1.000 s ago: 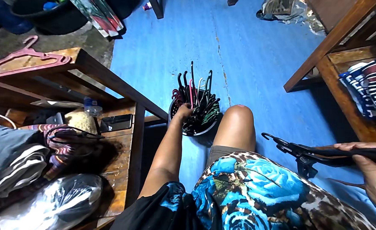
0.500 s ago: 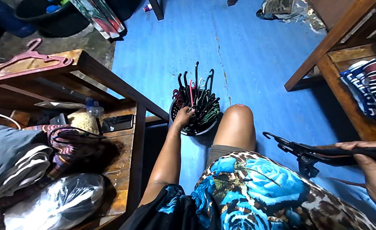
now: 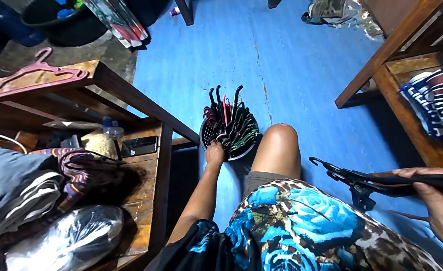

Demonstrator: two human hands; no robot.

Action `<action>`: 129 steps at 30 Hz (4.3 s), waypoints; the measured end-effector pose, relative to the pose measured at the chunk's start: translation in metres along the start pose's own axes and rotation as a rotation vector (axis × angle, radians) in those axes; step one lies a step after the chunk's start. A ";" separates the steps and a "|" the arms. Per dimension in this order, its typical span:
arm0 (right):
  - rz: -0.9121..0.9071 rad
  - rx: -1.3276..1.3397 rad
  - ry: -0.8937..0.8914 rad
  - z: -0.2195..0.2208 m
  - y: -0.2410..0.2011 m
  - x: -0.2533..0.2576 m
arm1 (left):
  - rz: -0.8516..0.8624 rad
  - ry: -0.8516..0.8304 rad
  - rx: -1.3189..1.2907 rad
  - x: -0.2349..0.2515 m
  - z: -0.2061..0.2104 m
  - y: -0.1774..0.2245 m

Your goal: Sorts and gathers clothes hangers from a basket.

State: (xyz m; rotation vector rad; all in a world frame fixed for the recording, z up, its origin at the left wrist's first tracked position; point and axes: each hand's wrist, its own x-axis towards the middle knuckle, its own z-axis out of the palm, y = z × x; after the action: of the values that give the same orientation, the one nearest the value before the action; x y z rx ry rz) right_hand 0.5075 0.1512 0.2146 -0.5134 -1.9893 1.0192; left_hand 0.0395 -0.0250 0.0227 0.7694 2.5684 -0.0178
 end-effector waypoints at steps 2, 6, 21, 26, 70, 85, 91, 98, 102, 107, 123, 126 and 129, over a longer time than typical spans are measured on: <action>0.004 0.002 -0.001 -0.001 0.000 -0.001 | 0.026 -0.063 0.049 0.001 -0.013 0.001; 0.004 -0.006 -0.008 0.001 -0.001 0.000 | 0.095 0.029 0.027 0.012 -0.042 0.009; -0.023 -0.018 0.005 -0.003 -0.004 0.002 | 0.022 -0.098 -0.149 0.075 -0.055 0.077; -0.001 -0.029 0.012 -0.006 -0.004 0.000 | 0.017 0.046 -0.257 0.057 -0.058 0.057; -0.063 0.142 -0.070 0.013 -0.006 0.006 | 1.610 -0.143 -0.158 -0.154 -0.092 0.235; -0.032 0.045 -0.092 0.001 0.007 0.009 | -0.019 0.422 -0.709 0.107 -0.092 0.042; -0.010 0.043 -0.108 0.004 0.010 0.013 | -0.047 0.362 -0.601 0.133 -0.101 0.049; 0.009 0.024 -0.115 -0.001 0.009 0.014 | 0.046 0.377 -0.648 0.109 -0.132 0.041; 0.037 0.013 -0.138 -0.003 0.009 0.012 | 0.263 0.467 -0.566 0.058 -0.155 0.035; 0.025 0.030 -0.139 -0.002 0.010 0.010 | 0.515 0.753 -0.335 -0.029 -0.205 0.043; 0.069 0.048 -0.018 0.006 -0.019 0.006 | 1.598 0.444 -0.578 -0.176 -0.149 0.253; 0.058 0.034 0.013 0.010 -0.020 0.002 | 1.697 0.307 -0.547 -0.187 -0.114 0.281; 0.052 -0.019 0.059 0.010 -0.016 -0.005 | 1.757 0.275 -0.601 -0.201 -0.104 0.291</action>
State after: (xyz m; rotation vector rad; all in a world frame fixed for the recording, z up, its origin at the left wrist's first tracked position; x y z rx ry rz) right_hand 0.5021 0.1337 0.2216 -0.6017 -1.9443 1.0070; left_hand 0.2968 0.1306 0.2357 2.3951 1.0895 1.3060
